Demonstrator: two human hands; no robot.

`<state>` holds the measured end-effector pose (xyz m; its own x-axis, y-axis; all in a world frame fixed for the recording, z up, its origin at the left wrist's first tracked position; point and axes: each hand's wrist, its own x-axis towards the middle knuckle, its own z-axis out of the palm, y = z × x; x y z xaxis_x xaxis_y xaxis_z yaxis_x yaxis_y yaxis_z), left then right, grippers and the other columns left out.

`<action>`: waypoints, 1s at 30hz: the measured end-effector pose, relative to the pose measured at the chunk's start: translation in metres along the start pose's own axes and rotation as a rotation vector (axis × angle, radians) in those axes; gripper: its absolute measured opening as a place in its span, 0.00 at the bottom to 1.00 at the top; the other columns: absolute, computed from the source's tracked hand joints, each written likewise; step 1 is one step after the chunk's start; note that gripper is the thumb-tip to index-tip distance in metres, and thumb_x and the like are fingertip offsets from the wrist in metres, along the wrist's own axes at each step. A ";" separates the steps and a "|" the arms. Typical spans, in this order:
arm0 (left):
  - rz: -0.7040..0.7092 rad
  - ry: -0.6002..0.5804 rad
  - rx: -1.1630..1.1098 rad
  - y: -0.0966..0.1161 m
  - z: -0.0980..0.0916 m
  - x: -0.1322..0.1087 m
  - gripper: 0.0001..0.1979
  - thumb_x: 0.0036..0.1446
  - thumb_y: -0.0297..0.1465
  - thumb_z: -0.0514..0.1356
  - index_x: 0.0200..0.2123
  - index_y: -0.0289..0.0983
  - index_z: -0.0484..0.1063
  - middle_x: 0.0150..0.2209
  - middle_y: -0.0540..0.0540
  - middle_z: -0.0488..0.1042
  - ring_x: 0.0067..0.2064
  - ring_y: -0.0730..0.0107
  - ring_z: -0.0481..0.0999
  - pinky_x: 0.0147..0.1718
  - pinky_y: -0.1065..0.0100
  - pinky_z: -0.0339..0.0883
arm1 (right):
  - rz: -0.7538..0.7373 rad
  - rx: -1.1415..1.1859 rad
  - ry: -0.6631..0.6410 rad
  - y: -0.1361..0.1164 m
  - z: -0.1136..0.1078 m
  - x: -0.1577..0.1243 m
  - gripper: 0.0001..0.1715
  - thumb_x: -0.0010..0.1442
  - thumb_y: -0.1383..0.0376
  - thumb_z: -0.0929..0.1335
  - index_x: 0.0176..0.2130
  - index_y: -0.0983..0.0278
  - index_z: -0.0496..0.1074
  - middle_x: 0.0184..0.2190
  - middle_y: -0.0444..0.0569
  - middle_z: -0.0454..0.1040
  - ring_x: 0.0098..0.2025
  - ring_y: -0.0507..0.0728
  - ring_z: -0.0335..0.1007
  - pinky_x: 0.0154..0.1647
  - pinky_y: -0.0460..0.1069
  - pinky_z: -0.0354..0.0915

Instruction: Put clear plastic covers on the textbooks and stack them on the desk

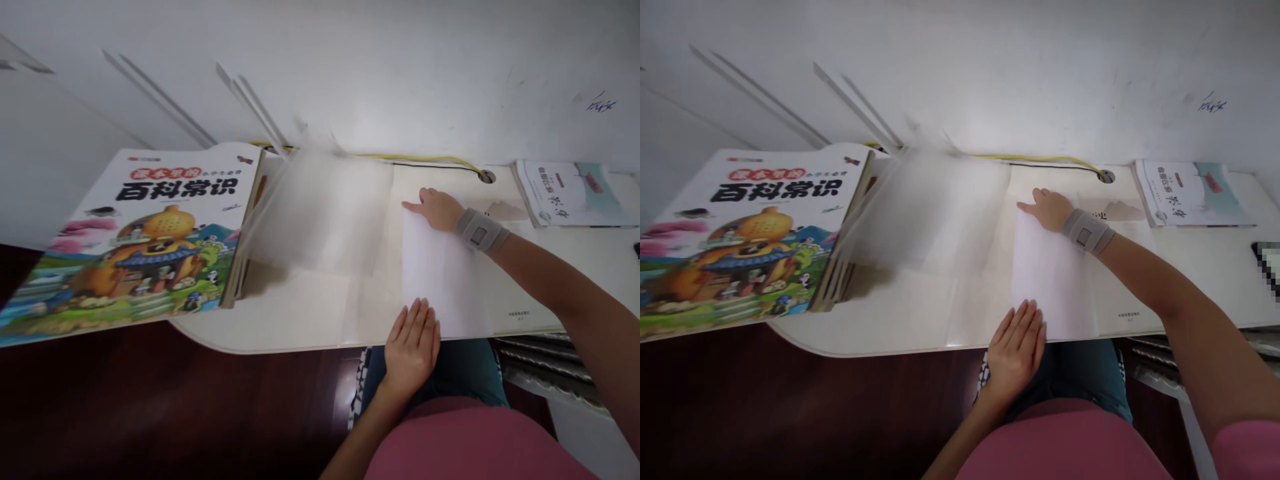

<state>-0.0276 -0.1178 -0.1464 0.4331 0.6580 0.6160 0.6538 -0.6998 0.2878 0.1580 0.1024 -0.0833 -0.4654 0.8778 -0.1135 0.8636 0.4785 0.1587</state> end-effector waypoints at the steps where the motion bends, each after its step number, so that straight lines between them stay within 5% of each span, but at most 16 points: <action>1: -0.001 -0.002 -0.003 0.000 0.000 0.001 0.17 0.57 0.24 0.59 0.51 0.30 0.69 0.50 0.35 0.76 0.55 0.57 0.73 0.52 0.56 0.70 | -0.047 0.025 -0.015 -0.001 -0.002 -0.005 0.31 0.62 0.73 0.55 0.62 0.60 0.62 0.50 0.62 0.68 0.47 0.64 0.65 0.43 0.55 0.61; 5: -0.010 -0.020 -0.020 0.001 -0.002 0.001 0.17 0.58 0.25 0.58 0.51 0.31 0.69 0.50 0.35 0.75 0.55 0.57 0.73 0.53 0.55 0.69 | -0.185 0.237 0.061 0.001 -0.005 -0.048 0.27 0.64 0.69 0.55 0.58 0.62 0.67 0.57 0.57 0.66 0.56 0.62 0.62 0.55 0.58 0.60; 9: -0.035 -0.090 -0.033 0.001 -0.009 0.004 0.15 0.59 0.25 0.56 0.50 0.31 0.70 0.51 0.33 0.74 0.56 0.55 0.72 0.54 0.53 0.69 | 0.156 0.460 0.388 0.010 0.018 -0.116 0.28 0.67 0.59 0.55 0.61 0.66 0.62 0.59 0.60 0.63 0.61 0.62 0.58 0.60 0.60 0.58; 13: -0.043 -0.170 -0.112 0.010 -0.018 0.022 0.16 0.62 0.27 0.53 0.52 0.31 0.68 0.56 0.32 0.70 0.60 0.54 0.67 0.55 0.52 0.68 | 0.216 0.558 0.367 0.004 0.048 -0.164 0.35 0.64 0.50 0.59 0.64 0.64 0.57 0.66 0.61 0.52 0.66 0.64 0.50 0.62 0.63 0.55; 16: -0.053 -0.224 -0.197 0.023 -0.009 0.046 0.21 0.65 0.31 0.49 0.59 0.30 0.60 0.61 0.30 0.62 0.66 0.54 0.55 0.58 0.50 0.63 | 0.193 0.499 0.339 -0.009 0.056 -0.173 0.35 0.63 0.48 0.59 0.64 0.61 0.57 0.67 0.60 0.51 0.68 0.65 0.48 0.64 0.65 0.51; 21: -0.217 -0.397 -0.065 0.033 0.031 0.080 0.38 0.63 0.48 0.47 0.64 0.24 0.50 0.64 0.21 0.51 0.67 0.42 0.46 0.58 0.40 0.55 | 0.190 0.407 0.312 -0.017 0.055 -0.168 0.35 0.64 0.49 0.58 0.65 0.61 0.56 0.67 0.59 0.52 0.67 0.65 0.50 0.62 0.65 0.52; 25: -0.251 -0.473 0.106 0.030 0.046 0.082 0.42 0.60 0.53 0.48 0.62 0.21 0.54 0.63 0.19 0.53 0.66 0.37 0.47 0.60 0.38 0.49 | 0.185 0.406 0.324 -0.013 0.057 -0.168 0.34 0.66 0.52 0.54 0.66 0.64 0.53 0.66 0.60 0.54 0.67 0.64 0.51 0.62 0.64 0.52; 30: -0.221 -0.505 0.221 0.031 0.041 0.073 0.43 0.59 0.53 0.47 0.61 0.20 0.57 0.63 0.21 0.54 0.66 0.33 0.49 0.60 0.38 0.47 | 0.222 0.447 0.346 -0.013 0.059 -0.167 0.34 0.68 0.56 0.48 0.67 0.67 0.50 0.64 0.58 0.59 0.66 0.61 0.53 0.63 0.61 0.53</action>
<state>0.0495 -0.0806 -0.1225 0.4780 0.8704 0.1178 0.8524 -0.4921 0.1770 0.2354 -0.0517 -0.1246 -0.2356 0.9483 0.2127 0.9102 0.2920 -0.2937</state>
